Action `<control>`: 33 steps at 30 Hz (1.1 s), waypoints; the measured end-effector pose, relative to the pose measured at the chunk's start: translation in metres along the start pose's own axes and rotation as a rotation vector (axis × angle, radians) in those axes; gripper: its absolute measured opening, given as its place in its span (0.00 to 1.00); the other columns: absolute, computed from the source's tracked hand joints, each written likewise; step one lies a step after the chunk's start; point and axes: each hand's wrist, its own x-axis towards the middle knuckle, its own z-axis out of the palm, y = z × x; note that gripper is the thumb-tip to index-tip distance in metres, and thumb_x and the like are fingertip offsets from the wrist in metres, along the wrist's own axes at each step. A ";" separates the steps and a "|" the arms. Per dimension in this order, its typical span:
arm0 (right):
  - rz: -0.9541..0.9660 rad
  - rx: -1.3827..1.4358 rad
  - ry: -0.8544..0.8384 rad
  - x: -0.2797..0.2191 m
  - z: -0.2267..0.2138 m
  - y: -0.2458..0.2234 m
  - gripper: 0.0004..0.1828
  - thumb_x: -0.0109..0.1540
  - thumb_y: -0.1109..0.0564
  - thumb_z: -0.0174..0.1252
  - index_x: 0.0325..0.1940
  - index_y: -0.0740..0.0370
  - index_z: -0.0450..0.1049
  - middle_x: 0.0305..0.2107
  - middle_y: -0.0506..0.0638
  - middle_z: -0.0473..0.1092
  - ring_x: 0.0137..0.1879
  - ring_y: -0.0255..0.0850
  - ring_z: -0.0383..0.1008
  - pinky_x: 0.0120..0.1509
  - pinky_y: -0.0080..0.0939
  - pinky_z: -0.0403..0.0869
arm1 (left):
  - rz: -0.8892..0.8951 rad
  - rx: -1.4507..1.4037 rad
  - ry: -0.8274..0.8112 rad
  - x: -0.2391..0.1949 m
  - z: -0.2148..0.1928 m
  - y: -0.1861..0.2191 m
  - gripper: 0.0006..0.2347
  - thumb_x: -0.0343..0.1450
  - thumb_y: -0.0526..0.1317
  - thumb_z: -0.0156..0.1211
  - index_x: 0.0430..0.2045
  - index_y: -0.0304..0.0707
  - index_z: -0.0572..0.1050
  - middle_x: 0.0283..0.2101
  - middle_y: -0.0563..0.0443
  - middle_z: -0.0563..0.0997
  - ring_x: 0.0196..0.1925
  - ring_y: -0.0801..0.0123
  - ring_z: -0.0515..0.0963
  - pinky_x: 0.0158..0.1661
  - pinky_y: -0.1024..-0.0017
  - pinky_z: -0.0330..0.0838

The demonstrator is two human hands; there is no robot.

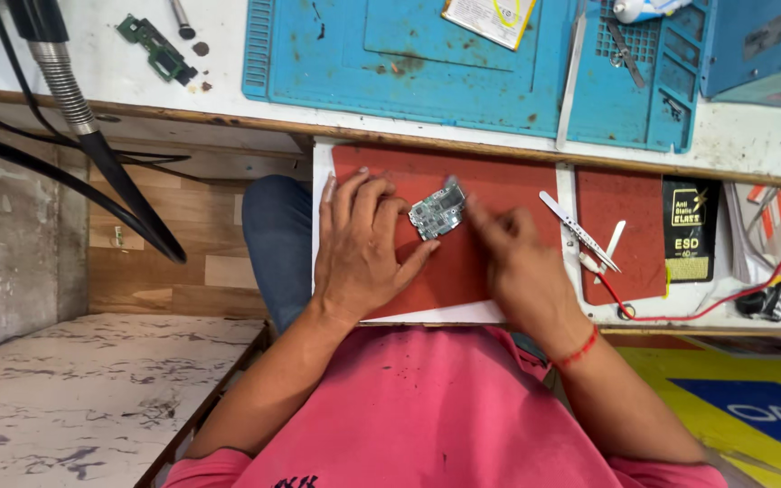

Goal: The person uses a hot air gun to heat a small circuit board, then repeatedly rubs the surface with a small tool. The person continues to apply heat and rub the board throughout the clip.

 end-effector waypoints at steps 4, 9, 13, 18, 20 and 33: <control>-0.055 0.005 -0.009 0.002 0.001 -0.008 0.36 0.58 0.68 0.49 0.69 0.45 0.69 0.44 0.58 0.70 0.36 0.58 0.77 0.38 0.55 0.77 | 0.020 0.034 0.037 -0.001 -0.003 -0.001 0.23 0.61 0.51 0.74 0.43 0.36 0.77 0.54 0.44 0.73 0.65 0.47 0.67 0.68 0.44 0.56; -0.042 -0.017 -0.058 0.010 -0.004 -0.015 0.38 0.55 0.69 0.49 0.70 0.48 0.68 0.44 0.58 0.70 0.33 0.58 0.77 0.37 0.56 0.77 | 0.044 0.086 0.079 -0.004 0.000 0.000 0.21 0.61 0.49 0.74 0.41 0.36 0.79 0.52 0.45 0.76 0.62 0.48 0.70 0.65 0.44 0.60; 0.060 -0.049 0.104 0.007 -0.007 -0.011 0.33 0.61 0.68 0.49 0.71 0.51 0.68 0.44 0.59 0.70 0.33 0.59 0.75 0.35 0.56 0.75 | 0.033 0.044 0.085 -0.005 0.002 0.001 0.21 0.63 0.51 0.74 0.43 0.36 0.79 0.53 0.45 0.74 0.63 0.48 0.69 0.66 0.45 0.58; -0.059 0.031 0.039 0.007 0.001 -0.007 0.34 0.58 0.69 0.49 0.68 0.50 0.70 0.43 0.59 0.70 0.35 0.58 0.76 0.39 0.56 0.76 | 0.020 0.010 0.055 -0.001 -0.004 -0.003 0.21 0.64 0.50 0.74 0.44 0.37 0.78 0.55 0.44 0.73 0.65 0.49 0.67 0.68 0.48 0.56; 0.000 -0.002 0.025 0.001 0.001 -0.003 0.34 0.59 0.69 0.48 0.69 0.49 0.70 0.45 0.59 0.70 0.34 0.59 0.77 0.39 0.56 0.76 | 0.013 0.007 0.033 -0.002 -0.003 -0.001 0.21 0.64 0.50 0.74 0.43 0.37 0.78 0.54 0.44 0.73 0.64 0.49 0.67 0.67 0.48 0.56; 0.019 0.007 0.006 0.010 -0.003 -0.010 0.35 0.59 0.68 0.49 0.70 0.49 0.68 0.45 0.59 0.71 0.36 0.60 0.77 0.38 0.57 0.76 | 0.016 0.005 0.057 -0.001 -0.006 -0.002 0.21 0.62 0.51 0.76 0.42 0.38 0.79 0.54 0.46 0.73 0.63 0.51 0.68 0.65 0.50 0.58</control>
